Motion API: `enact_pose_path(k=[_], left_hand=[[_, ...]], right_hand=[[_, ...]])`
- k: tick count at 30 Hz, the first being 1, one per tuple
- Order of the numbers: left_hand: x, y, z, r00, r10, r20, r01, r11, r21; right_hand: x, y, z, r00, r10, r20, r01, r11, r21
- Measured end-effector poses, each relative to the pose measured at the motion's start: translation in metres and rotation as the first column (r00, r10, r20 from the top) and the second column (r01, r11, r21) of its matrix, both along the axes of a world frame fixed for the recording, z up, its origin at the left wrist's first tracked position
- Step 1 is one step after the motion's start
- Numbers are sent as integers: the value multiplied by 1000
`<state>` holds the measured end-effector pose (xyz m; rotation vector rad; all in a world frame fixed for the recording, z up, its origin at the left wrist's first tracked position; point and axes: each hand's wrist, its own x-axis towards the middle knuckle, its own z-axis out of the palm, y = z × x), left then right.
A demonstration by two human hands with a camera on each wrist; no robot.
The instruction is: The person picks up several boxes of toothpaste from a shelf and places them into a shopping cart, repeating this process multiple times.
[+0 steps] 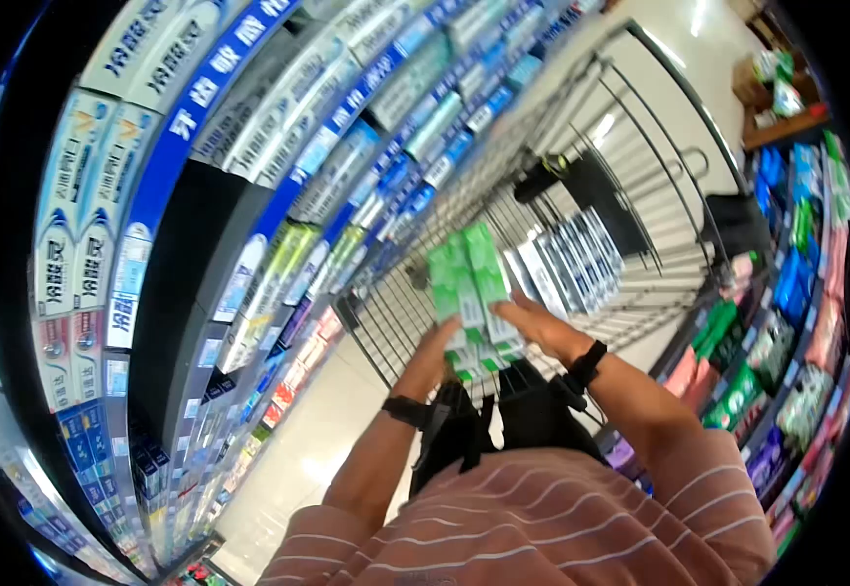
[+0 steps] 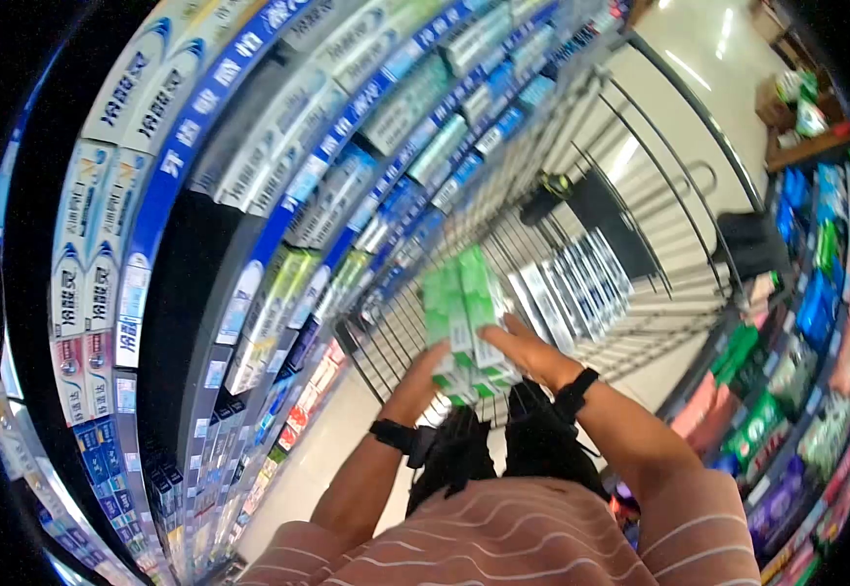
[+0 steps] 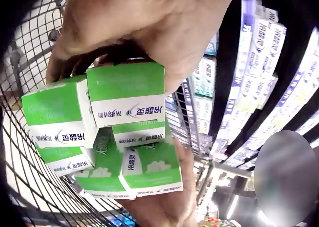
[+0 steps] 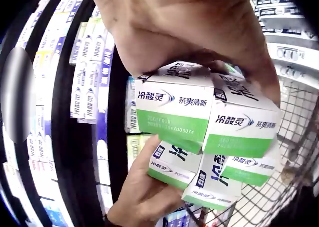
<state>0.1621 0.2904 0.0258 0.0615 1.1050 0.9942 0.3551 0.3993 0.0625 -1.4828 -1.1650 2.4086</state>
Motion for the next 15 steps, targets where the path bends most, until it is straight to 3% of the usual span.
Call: enact_pose_path(k=[1,3,4,5,6,7,9,11,12,13,14,15], left_hand=[[0,5,-12,999,-2,39,4,999,-44],[-2,12,-38,997,-51,60,51,999,-3],[0,14,-48,999,-36,25,37,997,-68],[1,17,-58,1000,-25,-15,22,992,-125],[0,22,-68,999,-18,-50,8,983,-185],[-1,21,-80,997,-40,-68,30,989,-144],[4,17,-112,993,-90,-70,84,993,-82],[4,6,-141,977,-179,-120,170,982,-82],[7,5,-138,981,-168,-97,149,972,-182],[12,9,-135,978,-158,-132,126,966,-227],[16,14,-133,974,-149,-168,100,958,-270],[19,19,-135,954,-137,-265,69,966,-251]], right_hand=[[3,5,-9,996,3,85,3,998,-64],[6,15,-40,999,39,-22,-42,983,-180],[2,23,-42,996,51,-74,-67,970,-234],[-2,30,-40,993,119,9,-116,984,-134],[-3,33,-70,994,104,-38,-107,990,-91],[2,26,-103,993,92,-73,-97,993,-67],[5,29,-127,991,107,-81,-108,994,-12],[5,25,-183,979,201,33,-201,980,-14],[4,26,-133,957,215,195,-228,973,44],[3,32,-124,945,247,215,-244,969,-37],[5,25,-136,956,186,228,-194,981,12],[1,22,-173,938,228,263,-237,972,0]])
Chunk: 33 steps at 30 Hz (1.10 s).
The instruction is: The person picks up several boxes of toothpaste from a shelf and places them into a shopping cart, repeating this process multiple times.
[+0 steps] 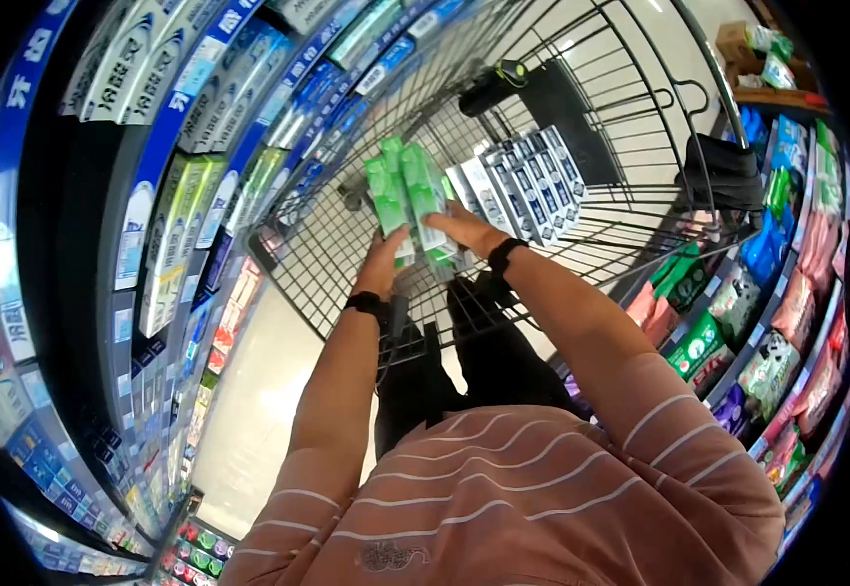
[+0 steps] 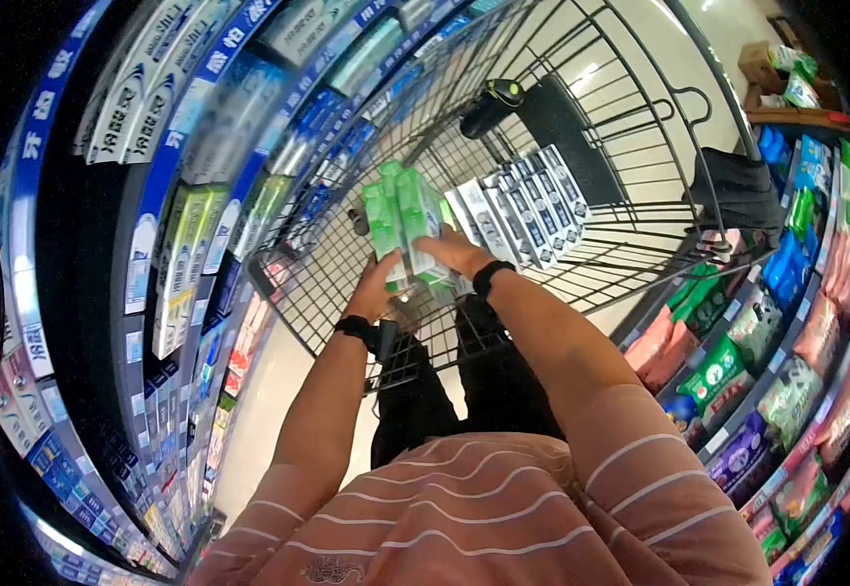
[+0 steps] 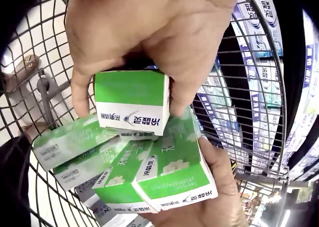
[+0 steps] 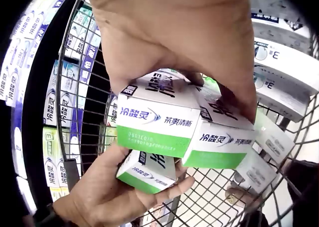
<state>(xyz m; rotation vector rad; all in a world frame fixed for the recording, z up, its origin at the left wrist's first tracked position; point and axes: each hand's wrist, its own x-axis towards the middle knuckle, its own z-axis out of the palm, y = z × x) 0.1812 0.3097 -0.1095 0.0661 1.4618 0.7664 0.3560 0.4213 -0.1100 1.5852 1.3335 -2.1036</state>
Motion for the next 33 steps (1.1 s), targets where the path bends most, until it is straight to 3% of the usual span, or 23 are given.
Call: enact_pose_path(k=[3,6,8,11,14,15,17,18,20,22,25,29,31,33], left_hand=[[0,-2,-3,1000,-31,0,31,999,5],[4,1,7,983,-153,-106,151,988,-32],[1,-11,-28,976,-191,-100,190,982,-22],[-2,-19,-35,959,-260,-112,257,965,-45],[3,-22,-20,923,-365,-121,351,928,-126],[4,-31,-34,911,-399,-104,386,914,-124],[6,-55,-84,838,-531,-128,501,840,-207],[7,-58,-87,821,-556,-132,537,830,-154],[14,-59,-87,796,-590,-133,585,807,-83],[19,-50,-77,794,-597,-113,590,802,-88],[19,-44,-67,820,-558,-126,547,829,-113],[22,-32,-41,824,-500,-265,504,862,-57],[17,-32,-51,776,-513,-367,524,848,-79],[2,-27,-106,681,-523,-513,547,829,-118]], right_hand=[[-3,-8,-24,999,-23,22,22,999,25],[-5,-7,-28,999,-23,23,23,1000,0],[-3,-3,-14,999,25,37,-25,1000,19],[6,-4,-26,978,175,112,-188,975,121],[17,-3,-30,945,298,133,-312,946,93],[13,3,9,954,291,75,-295,954,50],[12,0,-6,873,462,155,-465,885,-13],[12,-3,-22,818,543,189,-545,837,-50],[20,-11,-50,855,495,154,-505,862,32],[19,-6,-32,896,422,139,-438,891,121],[13,-11,-44,933,191,305,-274,927,257],[7,-7,-48,876,239,418,-361,901,241],[11,-3,-42,879,229,417,-341,915,217],[18,-2,-36,887,190,421,-326,903,280]])
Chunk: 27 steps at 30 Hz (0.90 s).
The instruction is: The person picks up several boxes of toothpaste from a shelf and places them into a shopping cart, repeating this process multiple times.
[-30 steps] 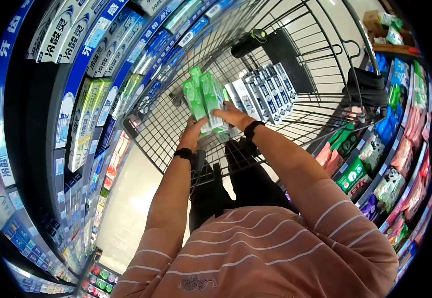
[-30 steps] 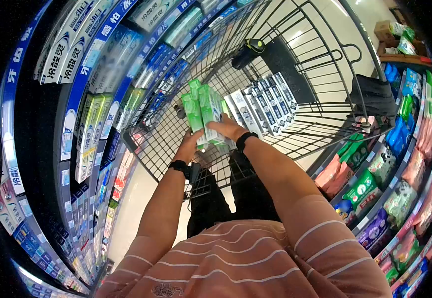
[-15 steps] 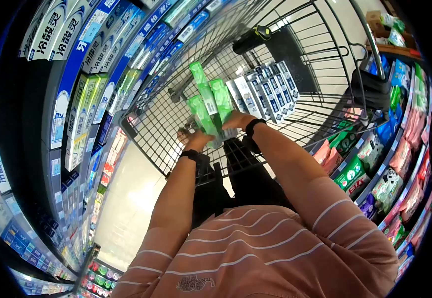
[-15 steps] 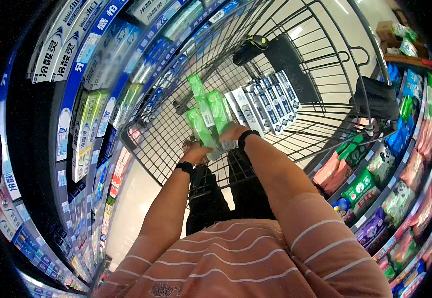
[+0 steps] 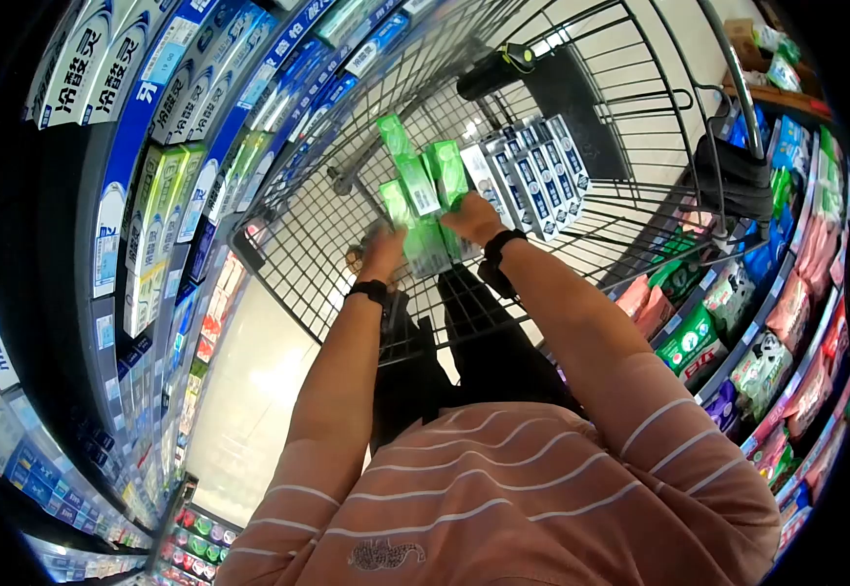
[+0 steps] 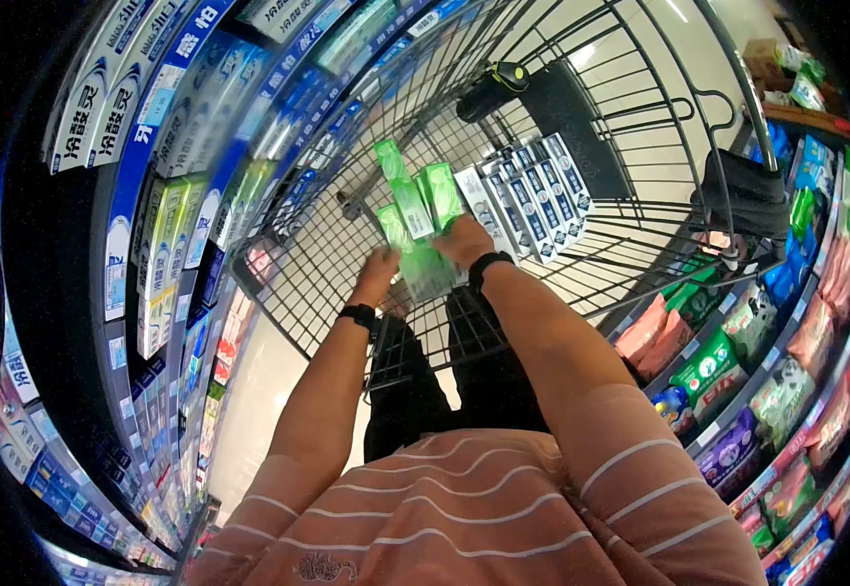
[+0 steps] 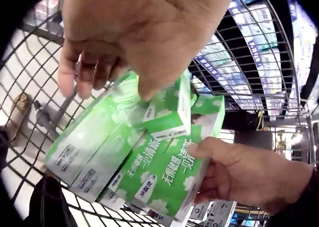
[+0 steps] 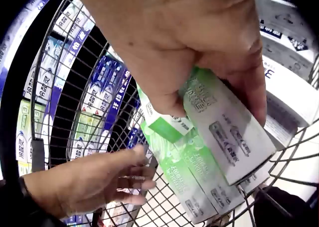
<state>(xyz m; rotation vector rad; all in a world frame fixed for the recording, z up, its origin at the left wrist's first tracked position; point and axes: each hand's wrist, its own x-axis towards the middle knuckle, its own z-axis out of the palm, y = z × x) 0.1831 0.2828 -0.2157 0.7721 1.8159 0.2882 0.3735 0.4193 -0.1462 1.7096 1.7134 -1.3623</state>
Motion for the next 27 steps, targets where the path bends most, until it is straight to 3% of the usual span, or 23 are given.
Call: enact_pose_path(k=[1,3,6,9,13,16,19,20,24,27], left_hand=[[-1,31,36,997,7,-79,-13,997,-75],[6,55,37,994,105,-41,-100,989,110],[28,93,58,994,73,-77,-80,993,-92],[27,105,42,973,142,182,-88,957,-276],[25,85,40,889,329,318,-270,939,-215],[19,61,56,842,340,419,-257,935,-243],[31,25,61,780,343,523,-247,937,-246],[38,8,50,816,326,478,-225,940,-257],[43,-4,60,922,-31,387,137,959,-249],[46,11,65,857,267,440,-124,937,-326]], right_hand=[[4,1,1,1000,-4,-27,3,1000,-15],[12,5,4,997,-7,-78,4,999,-43],[16,7,2,993,-15,-117,4,996,-91],[14,10,2,999,0,-52,-5,996,-87],[16,12,15,998,9,55,-5,998,-62],[19,13,14,997,-3,78,10,996,-88],[21,7,12,999,47,12,-47,999,25],[22,5,10,998,56,10,-56,998,37],[27,-1,1,994,106,-31,-106,994,9],[29,-2,7,990,130,-63,-127,991,40]])
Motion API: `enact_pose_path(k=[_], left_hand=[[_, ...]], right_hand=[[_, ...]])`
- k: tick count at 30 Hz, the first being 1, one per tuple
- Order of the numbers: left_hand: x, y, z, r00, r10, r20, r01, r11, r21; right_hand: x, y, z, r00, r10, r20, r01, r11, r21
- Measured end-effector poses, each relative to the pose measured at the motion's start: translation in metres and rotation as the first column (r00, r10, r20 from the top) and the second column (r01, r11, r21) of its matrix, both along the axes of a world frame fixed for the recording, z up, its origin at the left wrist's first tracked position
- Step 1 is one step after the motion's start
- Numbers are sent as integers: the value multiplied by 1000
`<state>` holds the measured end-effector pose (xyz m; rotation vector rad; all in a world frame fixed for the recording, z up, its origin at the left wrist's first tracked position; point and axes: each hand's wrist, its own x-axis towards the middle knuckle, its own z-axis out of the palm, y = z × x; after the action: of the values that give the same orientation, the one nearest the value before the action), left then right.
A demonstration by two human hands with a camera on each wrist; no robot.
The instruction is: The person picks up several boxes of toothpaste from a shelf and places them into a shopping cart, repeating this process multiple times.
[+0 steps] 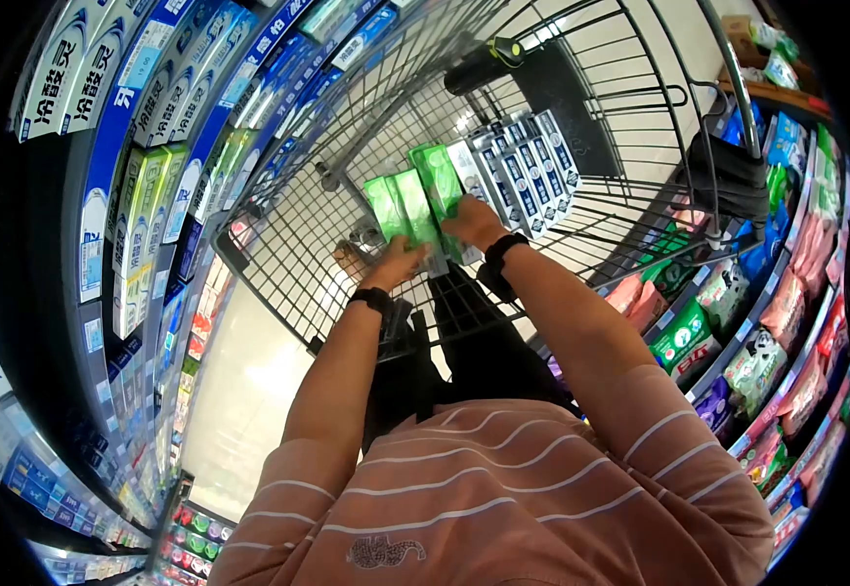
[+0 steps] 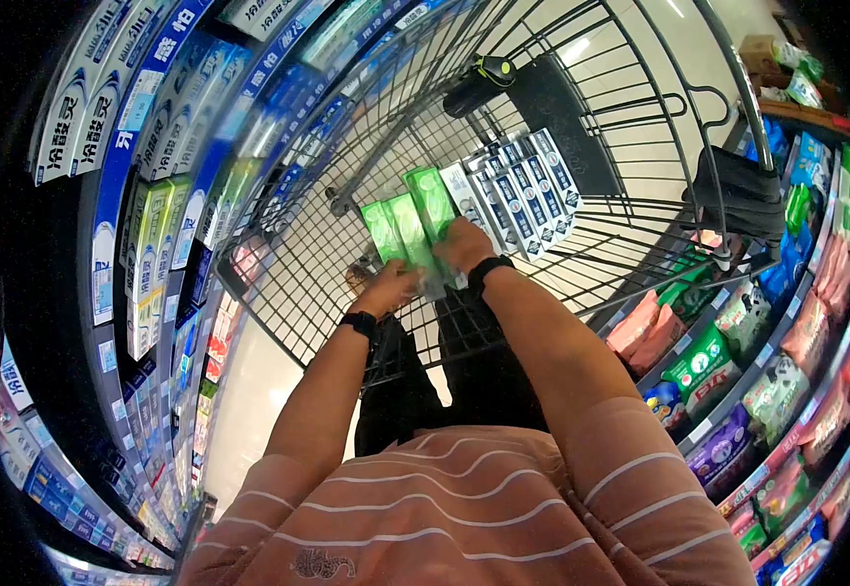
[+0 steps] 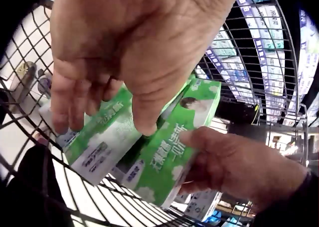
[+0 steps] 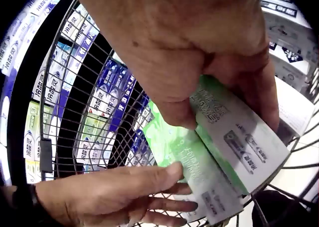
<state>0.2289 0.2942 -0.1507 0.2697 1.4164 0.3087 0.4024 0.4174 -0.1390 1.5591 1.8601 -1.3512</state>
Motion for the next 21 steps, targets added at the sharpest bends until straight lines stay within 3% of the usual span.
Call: enact_pose_path(k=[5,7,11,17,21], left_hand=[[3,23,4,998,-10,64,11,1000,-5],[2,32,23,999,-2,34,4,999,-39],[-9,28,21,977,193,94,-199,978,65],[-10,39,14,962,223,155,-227,974,8],[-14,39,26,957,248,154,-251,968,3]], right_hand=[[-19,-8,21,992,93,91,-93,996,-10],[-23,-15,12,997,35,71,-35,999,-2],[-33,-14,23,1000,29,-3,-29,991,-128],[-43,-11,20,1000,-9,26,13,986,-167],[-52,-17,15,999,53,3,-53,990,-130]])
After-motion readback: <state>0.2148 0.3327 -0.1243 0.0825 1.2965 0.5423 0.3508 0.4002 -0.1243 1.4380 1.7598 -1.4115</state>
